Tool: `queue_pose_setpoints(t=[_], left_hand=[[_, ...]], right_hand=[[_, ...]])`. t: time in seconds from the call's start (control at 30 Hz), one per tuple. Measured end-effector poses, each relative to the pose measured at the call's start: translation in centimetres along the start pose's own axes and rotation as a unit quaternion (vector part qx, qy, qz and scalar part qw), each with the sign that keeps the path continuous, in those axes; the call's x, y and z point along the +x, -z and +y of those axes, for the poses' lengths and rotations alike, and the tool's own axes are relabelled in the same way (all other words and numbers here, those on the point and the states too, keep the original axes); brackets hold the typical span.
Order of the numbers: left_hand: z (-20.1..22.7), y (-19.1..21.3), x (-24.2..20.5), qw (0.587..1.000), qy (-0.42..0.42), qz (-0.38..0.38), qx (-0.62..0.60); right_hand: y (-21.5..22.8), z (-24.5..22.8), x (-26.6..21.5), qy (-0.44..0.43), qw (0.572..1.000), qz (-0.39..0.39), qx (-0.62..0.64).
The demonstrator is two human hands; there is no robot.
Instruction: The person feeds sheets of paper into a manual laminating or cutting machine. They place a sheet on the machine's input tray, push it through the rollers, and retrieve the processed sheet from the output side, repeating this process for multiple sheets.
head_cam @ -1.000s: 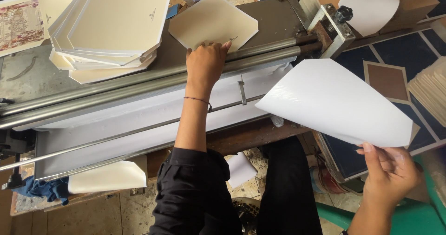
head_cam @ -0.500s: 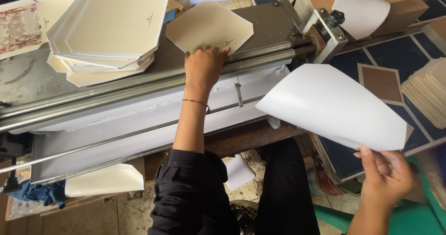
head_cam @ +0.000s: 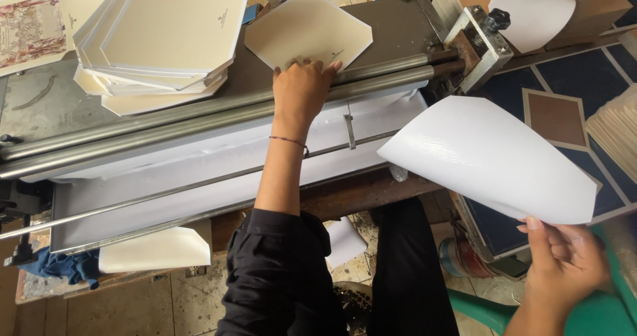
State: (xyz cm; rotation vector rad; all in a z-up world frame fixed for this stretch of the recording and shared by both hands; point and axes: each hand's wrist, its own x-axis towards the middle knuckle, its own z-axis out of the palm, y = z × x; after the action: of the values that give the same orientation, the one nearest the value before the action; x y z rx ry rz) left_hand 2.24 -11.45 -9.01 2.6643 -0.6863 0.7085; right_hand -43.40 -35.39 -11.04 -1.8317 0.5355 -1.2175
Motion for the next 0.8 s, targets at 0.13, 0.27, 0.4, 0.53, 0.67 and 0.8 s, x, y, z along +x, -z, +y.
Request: queue_pose_setpoints(t=[0.13, 0.27, 0.4, 0.53, 0.67, 0.8], left_hand=[[0.1, -0.1, 0.2, 1.000, 0.008, -0.008, 0.000], [0.2, -0.3, 0.3, 0.999, 0.015, -0.029, 0.002], [0.3, -0.5, 0.2, 0.999, 0.011, -0.029, 0.008], [0.2, -0.9, 0.1, 1.000, 0.007, -0.008, 0.006], [0.2, -0.6, -0.1, 1.000, 0.008, -0.012, 0.010], [0.3, -0.7, -0.2, 0.999, -0.007, 0.032, 0.004]], right_hand=[[0.6, -0.1, -0.3, 0.021, 1.000, -0.001, -0.010], [1.6, -0.5, -0.8, -0.003, 1.000, 0.010, -0.021], [2.7, -0.2, -1.2, -0.015, 1.000, 0.022, -0.007], [3.4, 0.2, -1.5, -0.009, 1.000, 0.025, -0.016], [3.4, 0.8, -1.3, -0.020, 0.999, 0.024, -0.003], [4.4, 2.9, -0.4, -0.006, 1.000, 0.020, -0.006]])
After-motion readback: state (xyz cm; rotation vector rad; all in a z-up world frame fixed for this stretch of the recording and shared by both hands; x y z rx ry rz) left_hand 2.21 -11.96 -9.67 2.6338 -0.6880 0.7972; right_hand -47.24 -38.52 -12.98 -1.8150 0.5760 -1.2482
